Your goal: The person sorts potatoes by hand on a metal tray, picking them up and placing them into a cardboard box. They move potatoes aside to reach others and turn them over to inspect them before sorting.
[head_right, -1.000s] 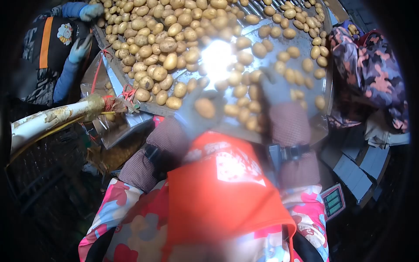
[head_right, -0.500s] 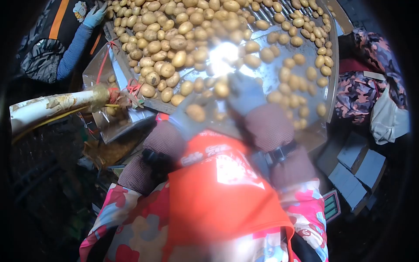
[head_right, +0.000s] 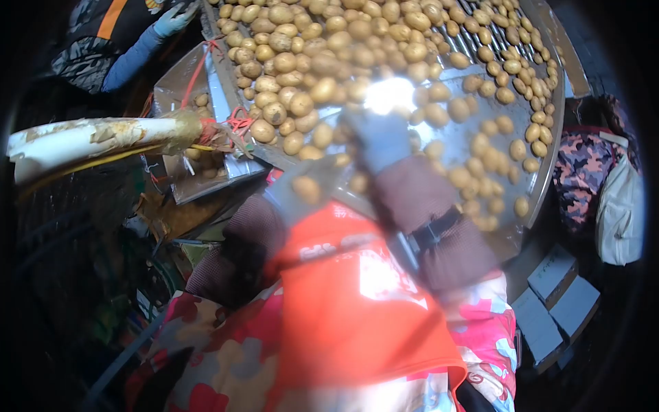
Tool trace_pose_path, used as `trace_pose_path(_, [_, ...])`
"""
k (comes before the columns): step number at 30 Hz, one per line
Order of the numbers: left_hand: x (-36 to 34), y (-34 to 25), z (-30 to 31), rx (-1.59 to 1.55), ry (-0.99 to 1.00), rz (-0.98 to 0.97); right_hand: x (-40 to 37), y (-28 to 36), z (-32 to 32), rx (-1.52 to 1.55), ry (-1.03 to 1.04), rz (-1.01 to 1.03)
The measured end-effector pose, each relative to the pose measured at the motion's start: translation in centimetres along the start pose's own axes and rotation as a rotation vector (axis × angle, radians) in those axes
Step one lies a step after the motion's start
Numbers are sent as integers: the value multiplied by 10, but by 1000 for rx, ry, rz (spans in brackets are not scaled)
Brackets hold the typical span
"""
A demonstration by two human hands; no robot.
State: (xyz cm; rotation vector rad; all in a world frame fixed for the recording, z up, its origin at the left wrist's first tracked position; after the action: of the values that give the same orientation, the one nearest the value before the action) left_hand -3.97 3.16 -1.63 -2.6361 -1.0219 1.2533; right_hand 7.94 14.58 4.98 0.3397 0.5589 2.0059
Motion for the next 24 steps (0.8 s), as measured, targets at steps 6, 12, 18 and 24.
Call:
trace_pose_path(6, [2,-7,12,-56,209,-166,-16,84,9,528,135,338])
trace_pose_path(12, [-37,-18,63,-92,206,-317,-59,33,-12,68,99,308])
trace_pose_path(18, [-212,-48,226,-568,-225,-683,-92,24,-43,-246,256,282])
trace_pose_path(24, [-370,-181,371,-913,-736,-1244,-65,5,-21,-142,303,269])
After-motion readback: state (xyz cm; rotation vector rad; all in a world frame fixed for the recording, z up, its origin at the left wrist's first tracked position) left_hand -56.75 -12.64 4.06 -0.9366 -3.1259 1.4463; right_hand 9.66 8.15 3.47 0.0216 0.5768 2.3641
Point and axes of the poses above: each hand's wrist, its own x-axis towards the middle knuckle, its own z-axis out of the back of the hand, y = z × x, the point moved 9 cm from there along x, towards the middle knuckle, and after that the axes turned 12 degrees about x, right-handed, at the moved point
